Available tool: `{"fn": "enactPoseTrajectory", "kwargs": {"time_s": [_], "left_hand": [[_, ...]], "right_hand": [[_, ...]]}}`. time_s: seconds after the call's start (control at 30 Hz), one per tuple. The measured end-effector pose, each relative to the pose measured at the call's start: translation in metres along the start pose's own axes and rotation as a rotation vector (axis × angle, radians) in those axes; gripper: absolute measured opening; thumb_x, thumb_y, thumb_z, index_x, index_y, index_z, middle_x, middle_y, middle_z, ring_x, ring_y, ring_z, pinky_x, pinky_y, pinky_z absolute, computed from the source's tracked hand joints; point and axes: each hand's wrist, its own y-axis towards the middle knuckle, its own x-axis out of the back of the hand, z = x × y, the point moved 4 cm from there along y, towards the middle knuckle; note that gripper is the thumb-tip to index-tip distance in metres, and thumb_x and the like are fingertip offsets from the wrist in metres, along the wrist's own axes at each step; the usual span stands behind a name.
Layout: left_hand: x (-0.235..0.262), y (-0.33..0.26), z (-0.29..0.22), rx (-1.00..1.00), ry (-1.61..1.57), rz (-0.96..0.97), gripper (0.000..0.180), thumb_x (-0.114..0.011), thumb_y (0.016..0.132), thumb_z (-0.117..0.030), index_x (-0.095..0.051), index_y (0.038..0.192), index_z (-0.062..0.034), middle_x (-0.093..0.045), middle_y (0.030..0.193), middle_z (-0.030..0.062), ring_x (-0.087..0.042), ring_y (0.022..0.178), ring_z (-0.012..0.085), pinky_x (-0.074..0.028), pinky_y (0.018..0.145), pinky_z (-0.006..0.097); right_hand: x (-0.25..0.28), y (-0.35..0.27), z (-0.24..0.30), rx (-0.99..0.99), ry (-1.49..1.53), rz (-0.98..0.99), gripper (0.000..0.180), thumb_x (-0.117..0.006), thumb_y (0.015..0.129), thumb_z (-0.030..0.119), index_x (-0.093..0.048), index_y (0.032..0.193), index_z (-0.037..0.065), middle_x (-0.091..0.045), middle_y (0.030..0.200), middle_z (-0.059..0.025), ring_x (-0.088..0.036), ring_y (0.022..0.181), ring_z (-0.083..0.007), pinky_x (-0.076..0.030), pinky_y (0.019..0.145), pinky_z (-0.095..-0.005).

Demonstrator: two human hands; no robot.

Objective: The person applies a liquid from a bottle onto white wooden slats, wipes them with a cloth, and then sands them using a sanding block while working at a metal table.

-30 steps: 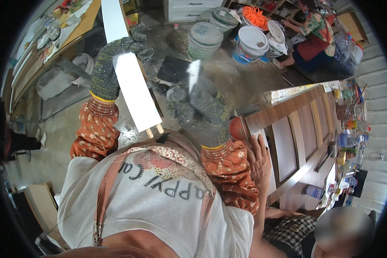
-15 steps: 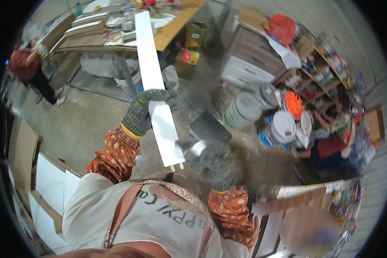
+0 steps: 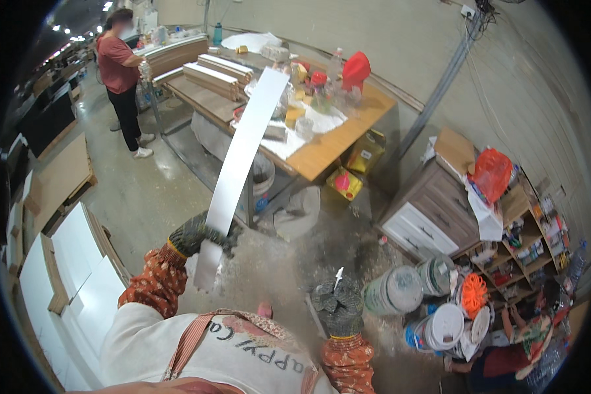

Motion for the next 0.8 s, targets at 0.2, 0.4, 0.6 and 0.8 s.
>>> {"fn": "enactPoseTrajectory", "kwargs": {"time_s": [0.2, 0.4, 0.6, 0.8], "left_hand": [[0.026, -0.012, -0.004, 0.081, 0.036, -0.117, 0.044, -0.070, 0.059, 0.001, -0.055, 0.099, 0.0106, -0.060, 0.080, 0.0160, -0.063, 0.072, 0.0267, -0.056, 0.064, 0.042], [0.050, -0.041, -0.006, 0.067, -0.008, -0.430, 0.039, -0.069, 0.064, 0.004, -0.055, 0.100, 0.0112, -0.061, 0.082, 0.0180, -0.064, 0.073, 0.0285, -0.056, 0.063, 0.041], [0.094, -0.102, -0.009, -0.158, 0.083, -0.939, 0.032, -0.063, 0.067, 0.003, -0.056, 0.097, 0.0107, -0.061, 0.084, 0.0181, -0.064, 0.074, 0.0277, -0.057, 0.064, 0.039], [0.173, -0.109, -0.018, -0.349, 0.258, -1.116, 0.034, -0.063, 0.072, 0.001, -0.054, 0.105, 0.0066, -0.061, 0.090, 0.0138, -0.062, 0.078, 0.0243, -0.055, 0.070, 0.037]], "right_hand": [[-0.012, 0.099, 0.001, -0.033, -0.097, 0.203, 0.015, -0.058, 0.080, 0.016, -0.056, 0.083, 0.002, -0.051, 0.062, -0.0048, -0.047, 0.052, -0.0136, -0.048, 0.064, -0.0308], [-0.031, 0.170, -0.047, -0.311, -0.121, 0.241, 0.025, -0.047, 0.090, 0.016, -0.050, 0.103, -0.005, -0.057, 0.076, -0.0078, -0.053, 0.067, -0.0123, -0.047, 0.084, -0.0390], [-0.048, 0.237, -0.086, -0.289, -0.219, 0.516, 0.028, -0.044, 0.091, 0.013, -0.047, 0.110, -0.007, -0.054, 0.072, -0.0067, -0.052, 0.067, -0.0136, -0.045, 0.081, -0.0306], [-0.067, 0.301, -0.096, 0.312, -1.080, 0.708, 0.021, -0.056, 0.082, 0.006, -0.058, 0.103, 0.002, -0.056, 0.073, -0.0073, -0.056, 0.075, -0.0128, -0.048, 0.064, -0.0285]]}}
